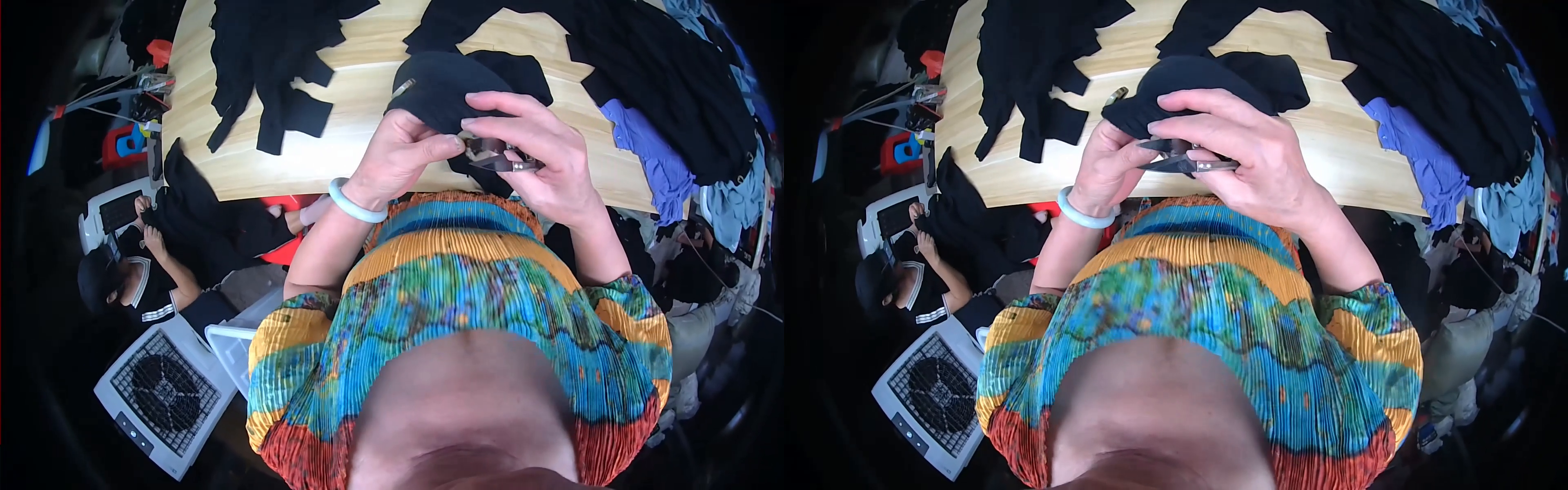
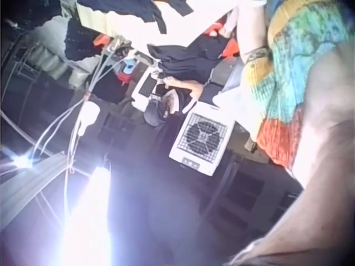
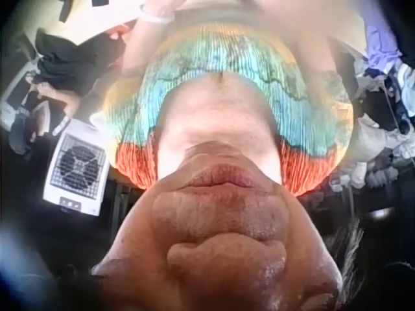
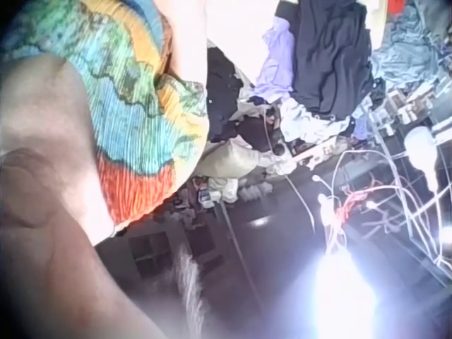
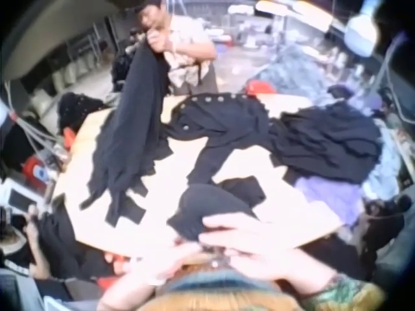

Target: Trimming loose threads from black garments using a pair of snips.

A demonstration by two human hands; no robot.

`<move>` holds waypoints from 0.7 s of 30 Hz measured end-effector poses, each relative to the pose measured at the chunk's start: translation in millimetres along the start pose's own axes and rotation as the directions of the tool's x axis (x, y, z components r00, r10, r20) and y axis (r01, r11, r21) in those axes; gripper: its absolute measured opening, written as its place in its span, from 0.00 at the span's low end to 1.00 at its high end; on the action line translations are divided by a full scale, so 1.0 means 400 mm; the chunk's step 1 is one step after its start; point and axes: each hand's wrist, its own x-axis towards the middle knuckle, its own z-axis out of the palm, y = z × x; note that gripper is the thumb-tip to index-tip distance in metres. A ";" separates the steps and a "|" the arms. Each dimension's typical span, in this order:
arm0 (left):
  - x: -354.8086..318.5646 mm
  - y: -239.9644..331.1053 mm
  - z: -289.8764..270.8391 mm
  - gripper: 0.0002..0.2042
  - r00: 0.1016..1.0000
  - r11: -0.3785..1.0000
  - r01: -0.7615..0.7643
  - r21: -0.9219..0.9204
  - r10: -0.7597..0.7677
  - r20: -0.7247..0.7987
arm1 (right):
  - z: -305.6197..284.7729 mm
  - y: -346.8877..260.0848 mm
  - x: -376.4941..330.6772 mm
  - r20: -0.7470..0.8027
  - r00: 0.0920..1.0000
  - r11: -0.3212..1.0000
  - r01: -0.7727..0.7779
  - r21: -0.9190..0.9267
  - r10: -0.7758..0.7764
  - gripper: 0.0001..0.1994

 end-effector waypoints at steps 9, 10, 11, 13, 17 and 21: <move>0.000 -0.020 -0.016 0.12 1.000 0.999 0.012 0.036 -0.012 -0.006 | -0.033 0.015 -0.024 -0.105 0.953 0.903 -0.228 0.364 0.283 0.06; 0.000 -0.021 -0.016 0.14 0.999 0.999 0.023 0.030 -0.022 -0.027 | -0.039 0.014 -0.027 -0.124 0.943 0.879 -0.235 0.414 0.310 0.05; -0.001 -0.022 -0.016 0.14 0.999 0.999 0.022 0.030 -0.021 -0.029 | -0.043 0.017 -0.033 -0.151 0.938 0.855 -0.209 0.475 0.313 0.05; -0.003 -0.023 -0.015 0.16 1.000 0.999 0.007 0.047 -0.006 -0.020 | -0.069 0.022 -0.038 -0.173 0.929 0.896 -0.245 0.370 0.326 0.05; 0.003 -0.021 -0.007 0.15 0.999 0.996 0.016 0.087 -0.013 -0.030 | -0.097 0.054 -0.044 -0.259 0.865 0.891 -0.363 0.272 0.431 0.05; 0.016 -0.028 -0.004 0.09 0.993 1.000 0.013 0.027 -0.010 -0.115 | -0.084 0.055 -0.053 -0.221 0.815 0.843 -0.501 0.196 0.536 0.05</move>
